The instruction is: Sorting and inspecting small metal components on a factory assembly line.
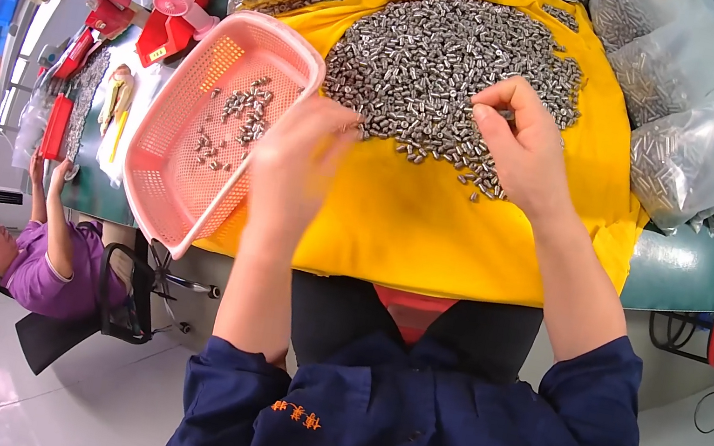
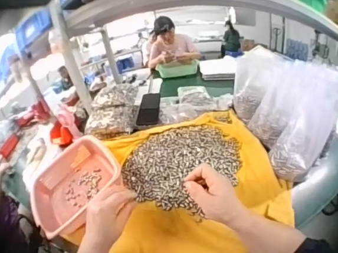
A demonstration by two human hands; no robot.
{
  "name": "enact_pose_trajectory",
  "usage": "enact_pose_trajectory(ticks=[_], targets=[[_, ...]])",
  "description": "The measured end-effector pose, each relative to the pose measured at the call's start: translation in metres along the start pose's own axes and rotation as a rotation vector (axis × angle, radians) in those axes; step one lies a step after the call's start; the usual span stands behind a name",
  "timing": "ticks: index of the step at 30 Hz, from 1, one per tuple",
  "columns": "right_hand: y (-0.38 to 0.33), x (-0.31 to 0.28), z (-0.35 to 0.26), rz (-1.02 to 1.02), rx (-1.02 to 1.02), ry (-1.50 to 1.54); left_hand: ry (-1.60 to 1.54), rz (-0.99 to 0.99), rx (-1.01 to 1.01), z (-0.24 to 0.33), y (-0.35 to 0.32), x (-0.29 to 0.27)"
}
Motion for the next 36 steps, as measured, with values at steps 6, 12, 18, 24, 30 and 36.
enact_pose_trajectory(ticks=[6,12,18,24,30,36], targets=[[0.000,0.005,0.002,-0.018,-0.023,0.008,0.028,-0.390,-0.033,0.000,-0.006,0.066],[-0.001,0.004,0.001,-0.026,0.016,0.020,-0.040,-0.446,0.011,-0.002,-0.005,0.072],[-0.003,0.009,0.003,-0.110,0.063,0.020,-0.540,-0.397,-0.346,-0.005,-0.002,0.074],[-0.006,0.020,-0.007,-0.210,0.072,0.033,-1.171,-0.311,-0.541,-0.007,-0.007,0.085],[-0.008,0.024,-0.004,-0.269,0.143,0.052,-1.298,-0.308,-0.532,-0.005,-0.009,0.087],[-0.010,0.027,-0.012,-0.230,-0.119,-0.280,-1.274,-0.274,-0.532,-0.006,-0.010,0.090]])
Point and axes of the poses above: each hand's wrist, its own y-axis towards the middle knuckle, its own x-axis out of the palm, z = x × y, the point moved 7 cm from there along y, towards the middle knuckle, and after that the axes turned 2 degrees about y, right-handed, at the moved point
